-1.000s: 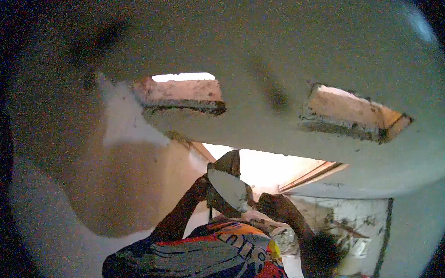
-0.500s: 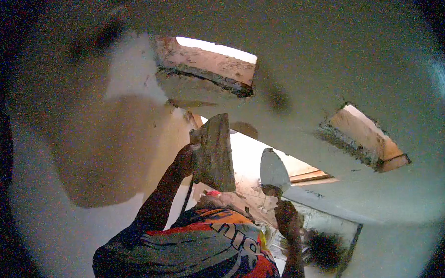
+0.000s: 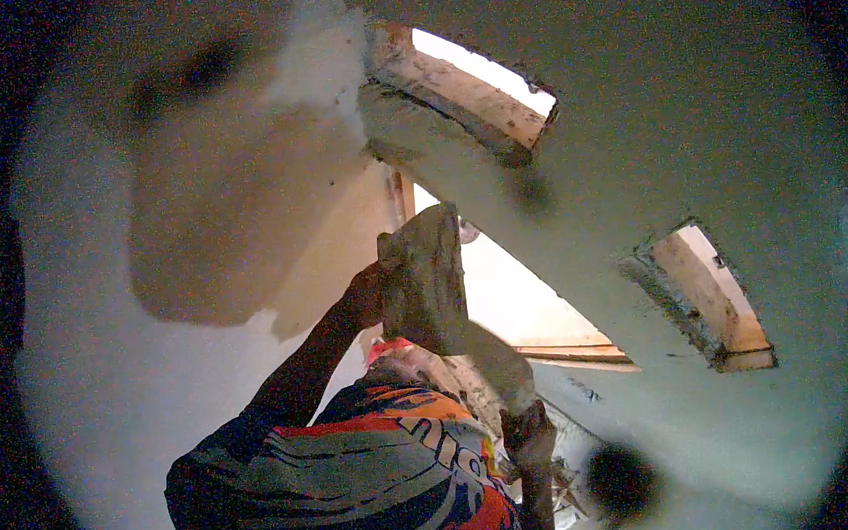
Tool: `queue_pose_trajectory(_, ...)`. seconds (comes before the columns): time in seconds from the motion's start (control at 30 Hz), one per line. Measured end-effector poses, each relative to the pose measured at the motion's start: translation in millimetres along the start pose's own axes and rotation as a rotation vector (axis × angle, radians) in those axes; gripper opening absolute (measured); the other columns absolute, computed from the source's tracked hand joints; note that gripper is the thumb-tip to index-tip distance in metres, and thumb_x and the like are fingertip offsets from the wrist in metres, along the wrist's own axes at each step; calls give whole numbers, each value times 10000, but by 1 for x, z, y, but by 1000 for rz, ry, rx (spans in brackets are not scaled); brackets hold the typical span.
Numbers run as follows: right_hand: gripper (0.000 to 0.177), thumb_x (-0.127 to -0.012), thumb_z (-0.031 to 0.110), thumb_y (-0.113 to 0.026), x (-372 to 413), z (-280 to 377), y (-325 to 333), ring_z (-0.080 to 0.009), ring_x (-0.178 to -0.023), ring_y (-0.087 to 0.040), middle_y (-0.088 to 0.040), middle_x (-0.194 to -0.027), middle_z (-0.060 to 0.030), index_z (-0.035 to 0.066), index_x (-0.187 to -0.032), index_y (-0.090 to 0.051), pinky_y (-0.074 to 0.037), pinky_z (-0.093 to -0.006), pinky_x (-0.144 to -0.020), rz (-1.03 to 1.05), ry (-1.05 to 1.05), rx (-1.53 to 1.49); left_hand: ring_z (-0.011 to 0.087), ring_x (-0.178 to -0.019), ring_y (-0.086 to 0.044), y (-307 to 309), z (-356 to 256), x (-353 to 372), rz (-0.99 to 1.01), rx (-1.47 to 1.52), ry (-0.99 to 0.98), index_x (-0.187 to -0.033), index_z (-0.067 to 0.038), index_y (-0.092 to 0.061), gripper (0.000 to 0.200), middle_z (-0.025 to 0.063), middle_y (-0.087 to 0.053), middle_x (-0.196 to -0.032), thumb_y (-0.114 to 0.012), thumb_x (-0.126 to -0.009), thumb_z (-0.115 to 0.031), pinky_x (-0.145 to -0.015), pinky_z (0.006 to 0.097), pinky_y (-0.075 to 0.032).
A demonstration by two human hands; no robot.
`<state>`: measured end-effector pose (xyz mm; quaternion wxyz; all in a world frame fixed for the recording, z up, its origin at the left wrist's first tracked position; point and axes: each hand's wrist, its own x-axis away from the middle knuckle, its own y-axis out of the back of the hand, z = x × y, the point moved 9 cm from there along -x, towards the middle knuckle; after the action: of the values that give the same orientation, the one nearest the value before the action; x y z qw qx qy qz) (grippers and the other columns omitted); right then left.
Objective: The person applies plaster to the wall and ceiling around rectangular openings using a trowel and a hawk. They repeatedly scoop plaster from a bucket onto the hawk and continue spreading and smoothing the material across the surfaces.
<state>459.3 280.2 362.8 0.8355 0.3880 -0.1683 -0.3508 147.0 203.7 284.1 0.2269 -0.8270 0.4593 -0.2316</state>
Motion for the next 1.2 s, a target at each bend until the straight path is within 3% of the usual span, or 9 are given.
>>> queue_pose_trajectory(0.07, 188, -725, 102, -574, 5, 20, 12, -368, -688, -533, -537, -814, -167, 13, -854, -471, -455, -414, -587, -49, 447, 325, 201, -858, -563, -5, -10, 13, -94, 183, 73, -1064, 7, -517, 292, 108, -583, -977, -488, -862, -203, -810, 343, -459)
queue_pose_trajectory(0.2, 120, -709, 113, -575, -27, 8, 27, -305, -622, -527, -512, -695, -130, 51, -760, -486, -436, -410, -505, -47, 283, 364, 188, -858, -549, -18, -12, 38, 123, -84, 57, -1067, -1, -520, 353, 89, -576, -992, -518, -851, -281, -795, 330, -450)
queue_pose_trajectory(0.27, 113, -721, 91, -574, -42, 31, 33, -308, -615, -531, -510, -694, -131, 41, -760, -481, -437, -406, -502, -136, 426, 400, 198, -876, -546, -31, -22, 53, 185, -168, 23, -1086, -12, -510, 398, 86, -565, -1017, -523, -849, -332, -798, 340, -444)
queue_pose_trajectory(0.33, 117, -744, 91, -577, -55, 43, 40, -322, -603, -527, -503, -691, -141, 30, -760, -479, -431, -414, -495, -238, 456, 274, 160, -792, -539, -36, -37, 71, 99, -835, 73, -958, 31, -564, 364, 92, -597, -892, -563, -823, -308, -724, 298, -459)
queue_pose_trajectory(0.53, 140, -792, 123, -573, -93, 83, 15, -336, -679, -538, -514, -753, -164, 10, -827, -498, -451, -393, -589, -168, 294, 185, 144, -715, -529, 18, -36, 93, -218, -325, 166, -932, 36, -566, 311, 75, -590, -837, -552, -824, -255, -660, 291, -464)
queue_pose_trajectory(0.77, 195, -844, 160, -513, -167, 153, -19, -347, -790, -561, -551, -919, -177, 5, -962, -524, -474, -408, -651, -211, 406, 449, 179, -845, -556, 97, -36, 89, -185, -227, 105, -1025, 10, -543, 308, 68, -596, -944, -533, -822, -221, -793, 323, -435)
queue_pose_trajectory(0.83, 253, -849, 166, -505, -186, 175, -28, -348, -801, -561, -546, -973, -182, 22, -1057, -497, -477, -406, -647, -302, 483, 587, 143, -759, -534, 128, -24, 78, -153, -534, 55, -980, 30, -553, 276, 59, -582, -864, -528, -838, -206, -696, 286, -458)
queue_pose_trajectory(0.93, 250, -849, 155, -500, -218, 186, -38, -332, -790, -562, -539, -918, -176, 37, -1067, -481, -471, -410, -622, -297, 411, 574, 145, -781, -533, 121, -32, 65, -158, -111, 136, -995, 36, -549, 293, 64, -583, -895, -526, -842, -213, -711, 299, -460)
queue_pose_trajectory(1.2, 229, -837, 155, -514, -204, 167, -27, -321, -690, -570, -535, -870, -156, 38, -1029, -471, -467, -393, -561, -286, 330, 587, 143, -777, -537, 109, -47, 33, -50, -197, 170, -1017, 30, -544, 309, 68, -589, -909, -522, -852, -230, -710, 302, -459)
